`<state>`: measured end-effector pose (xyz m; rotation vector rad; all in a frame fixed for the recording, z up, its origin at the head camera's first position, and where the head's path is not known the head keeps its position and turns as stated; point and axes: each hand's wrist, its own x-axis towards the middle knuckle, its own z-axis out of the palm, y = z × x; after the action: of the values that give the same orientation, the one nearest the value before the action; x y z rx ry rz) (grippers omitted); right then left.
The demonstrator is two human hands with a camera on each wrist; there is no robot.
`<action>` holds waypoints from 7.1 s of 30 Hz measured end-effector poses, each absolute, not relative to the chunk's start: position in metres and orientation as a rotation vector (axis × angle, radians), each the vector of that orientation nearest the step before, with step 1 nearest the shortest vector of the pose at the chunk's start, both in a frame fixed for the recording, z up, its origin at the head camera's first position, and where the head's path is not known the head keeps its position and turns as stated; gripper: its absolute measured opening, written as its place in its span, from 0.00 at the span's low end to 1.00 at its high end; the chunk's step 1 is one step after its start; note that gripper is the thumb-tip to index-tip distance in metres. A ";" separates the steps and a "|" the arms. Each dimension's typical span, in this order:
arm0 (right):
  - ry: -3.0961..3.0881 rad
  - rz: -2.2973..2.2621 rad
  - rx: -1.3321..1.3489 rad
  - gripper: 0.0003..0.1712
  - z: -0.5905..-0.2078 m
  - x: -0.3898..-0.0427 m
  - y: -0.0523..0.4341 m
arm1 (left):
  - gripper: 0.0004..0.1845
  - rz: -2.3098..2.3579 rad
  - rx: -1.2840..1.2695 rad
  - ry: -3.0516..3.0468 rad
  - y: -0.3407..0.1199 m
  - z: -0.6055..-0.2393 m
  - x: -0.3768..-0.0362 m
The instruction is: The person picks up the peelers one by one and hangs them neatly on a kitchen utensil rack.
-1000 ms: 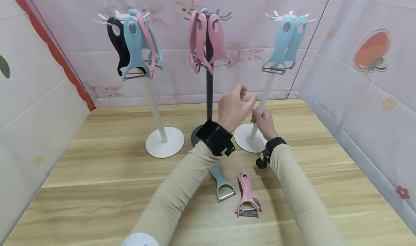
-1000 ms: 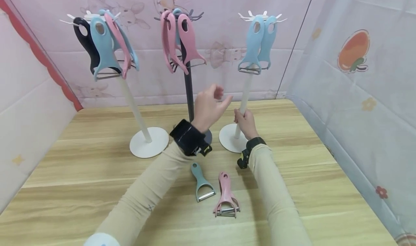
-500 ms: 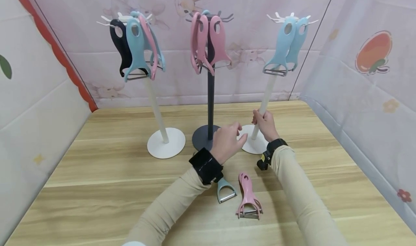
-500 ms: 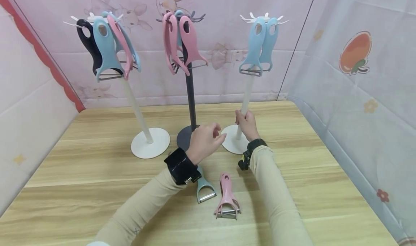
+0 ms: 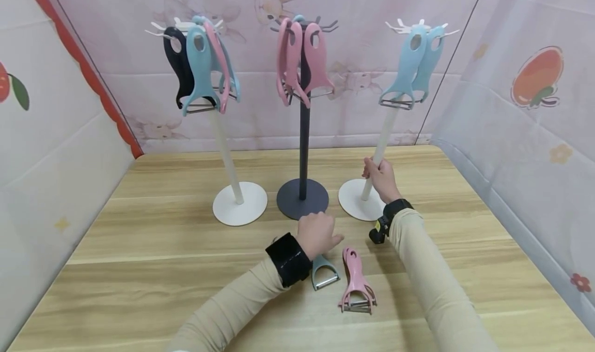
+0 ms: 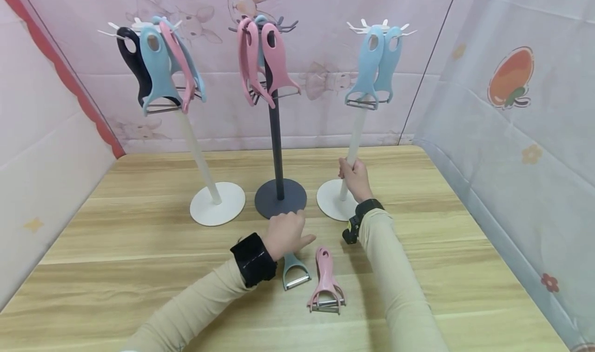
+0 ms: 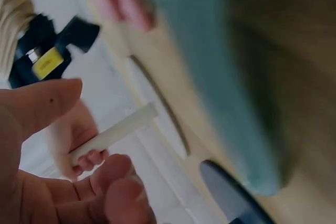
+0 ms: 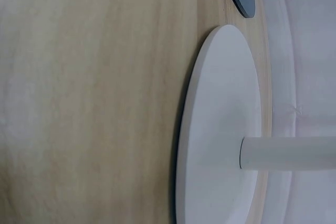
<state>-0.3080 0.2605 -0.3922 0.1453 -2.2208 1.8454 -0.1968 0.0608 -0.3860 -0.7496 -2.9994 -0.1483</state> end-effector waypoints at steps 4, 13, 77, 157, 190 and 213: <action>-2.226 1.839 0.129 0.12 -0.392 -0.308 0.261 | 0.22 -0.079 -0.741 -3.018 0.061 -0.396 -0.195; -2.218 1.877 0.133 0.10 -0.381 -0.300 0.256 | 0.18 -0.086 -0.769 -3.028 0.061 -0.406 -0.191; -2.159 1.841 0.184 0.13 -0.397 -0.309 0.260 | 0.10 -1.387 -0.993 -2.170 0.078 -0.288 -0.246; -2.245 1.751 0.134 0.19 -0.396 -0.304 0.258 | 0.17 0.098 -0.970 -3.066 0.107 -0.388 -0.148; -2.247 1.794 0.167 0.19 -0.374 -0.286 0.249 | 0.08 -0.559 -1.197 -2.871 0.075 -0.369 -0.174; -2.202 1.822 0.153 0.19 -0.396 -0.309 0.259 | 0.15 -1.325 -0.924 -2.058 0.095 -0.238 -0.253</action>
<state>-0.3093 0.2589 -0.3961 0.1529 -2.2024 1.8219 -0.2532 0.0951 -0.2381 -0.9244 -2.0578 -1.3246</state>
